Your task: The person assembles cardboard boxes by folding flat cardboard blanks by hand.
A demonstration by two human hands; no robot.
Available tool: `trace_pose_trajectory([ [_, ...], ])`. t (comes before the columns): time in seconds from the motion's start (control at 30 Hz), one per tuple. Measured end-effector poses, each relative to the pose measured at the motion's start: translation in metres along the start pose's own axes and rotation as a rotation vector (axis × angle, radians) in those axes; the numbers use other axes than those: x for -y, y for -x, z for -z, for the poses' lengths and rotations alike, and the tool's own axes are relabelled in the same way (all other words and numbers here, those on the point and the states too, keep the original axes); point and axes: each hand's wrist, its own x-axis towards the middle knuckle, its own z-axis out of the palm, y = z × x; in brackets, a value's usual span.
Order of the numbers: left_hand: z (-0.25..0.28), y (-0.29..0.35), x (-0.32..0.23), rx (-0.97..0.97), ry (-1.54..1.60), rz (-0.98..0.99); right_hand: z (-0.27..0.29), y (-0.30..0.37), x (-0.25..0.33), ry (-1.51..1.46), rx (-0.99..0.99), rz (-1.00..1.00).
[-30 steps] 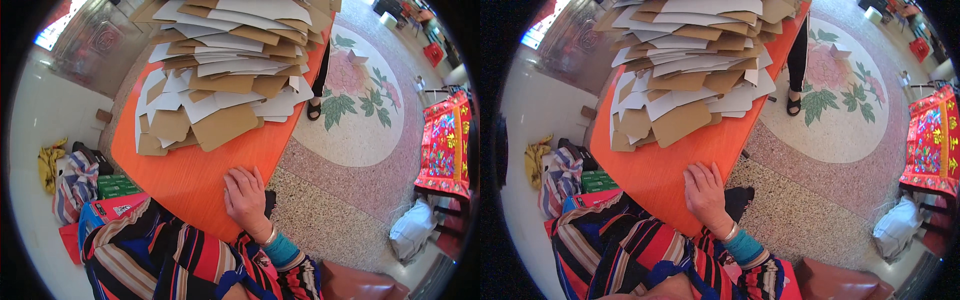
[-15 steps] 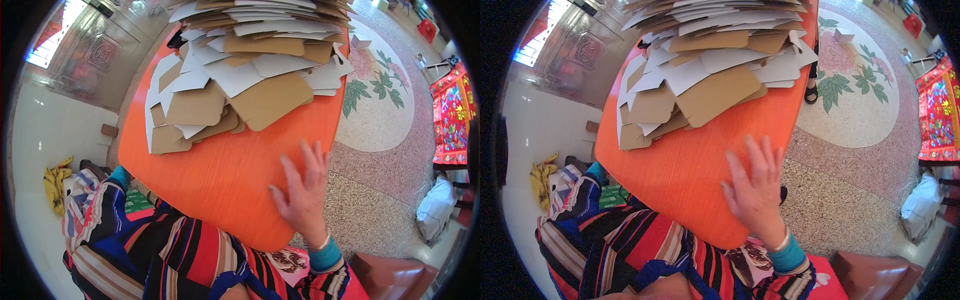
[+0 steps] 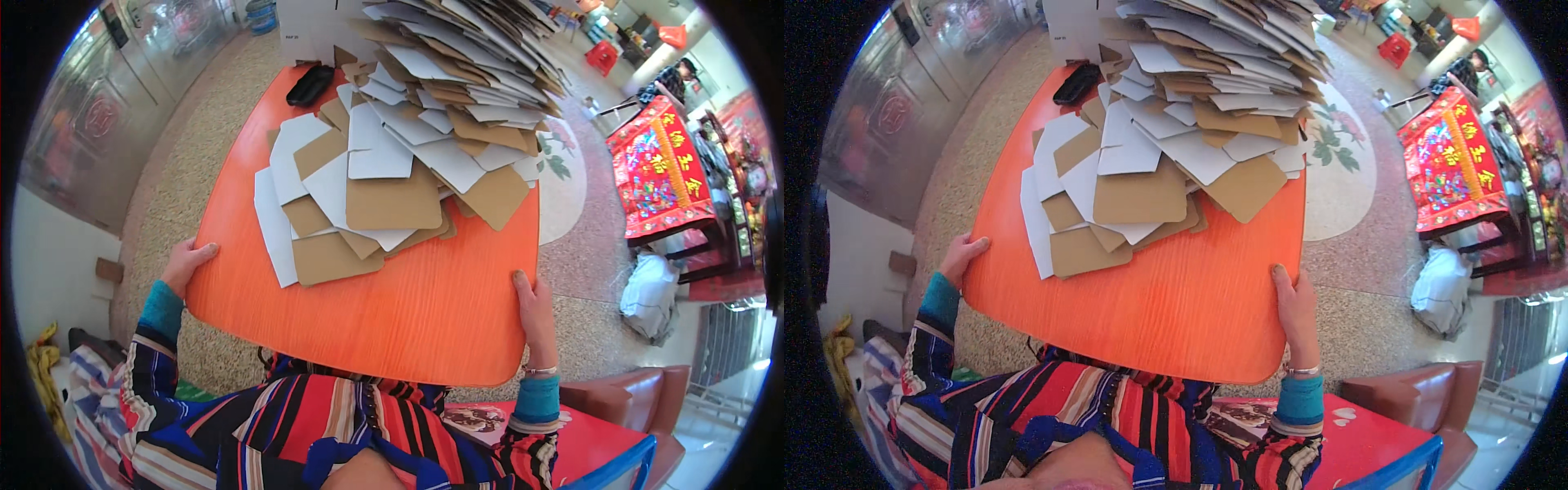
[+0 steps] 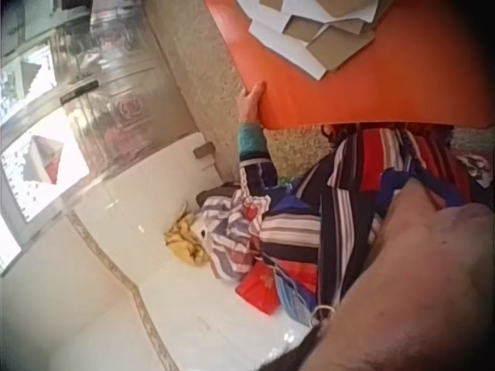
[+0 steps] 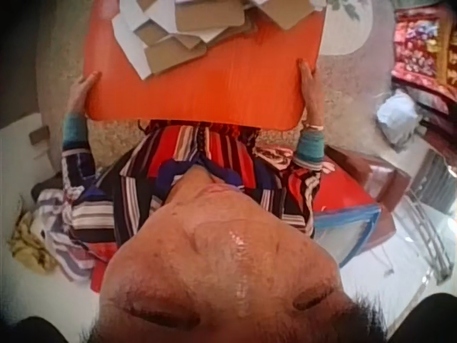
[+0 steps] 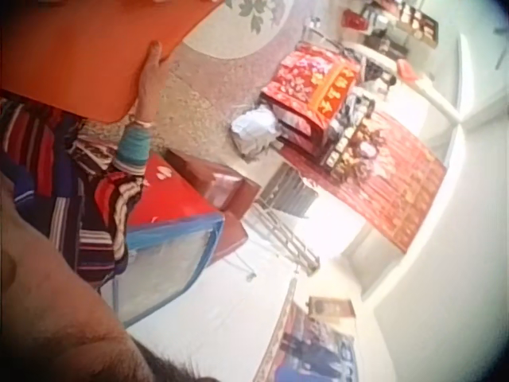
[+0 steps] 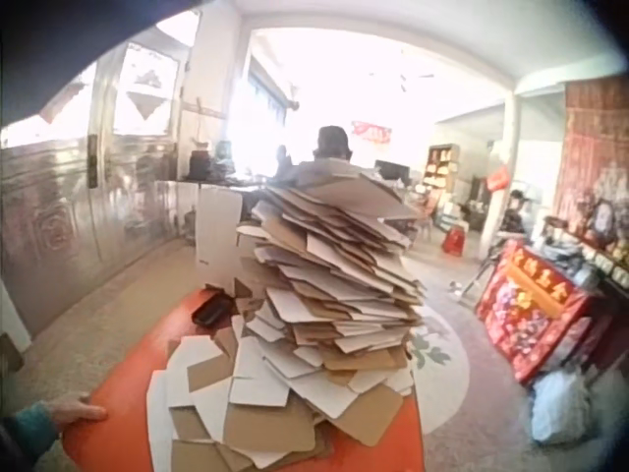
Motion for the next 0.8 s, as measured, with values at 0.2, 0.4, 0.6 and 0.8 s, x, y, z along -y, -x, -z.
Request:
trace_pose_trajectory([
  [0.2,-0.029,0.01,-0.025,-0.073,-0.072,-0.071,0.002,-0.004,-0.012,0.003,-0.02,-0.051],
  [0.4,-0.03,0.013,-0.022,-0.108,-0.036,-0.076,-0.002,-0.004,-0.001,0.069,-0.023,0.009],
  [0.6,-0.035,0.004,-0.01,-0.119,-0.016,-0.106,-0.001,-0.014,-0.007,0.011,-0.033,-0.012],
  [0.8,-0.042,0.0,-0.007,-0.138,-0.06,-0.127,-0.006,-0.022,-0.013,-0.01,-0.043,-0.002],
])
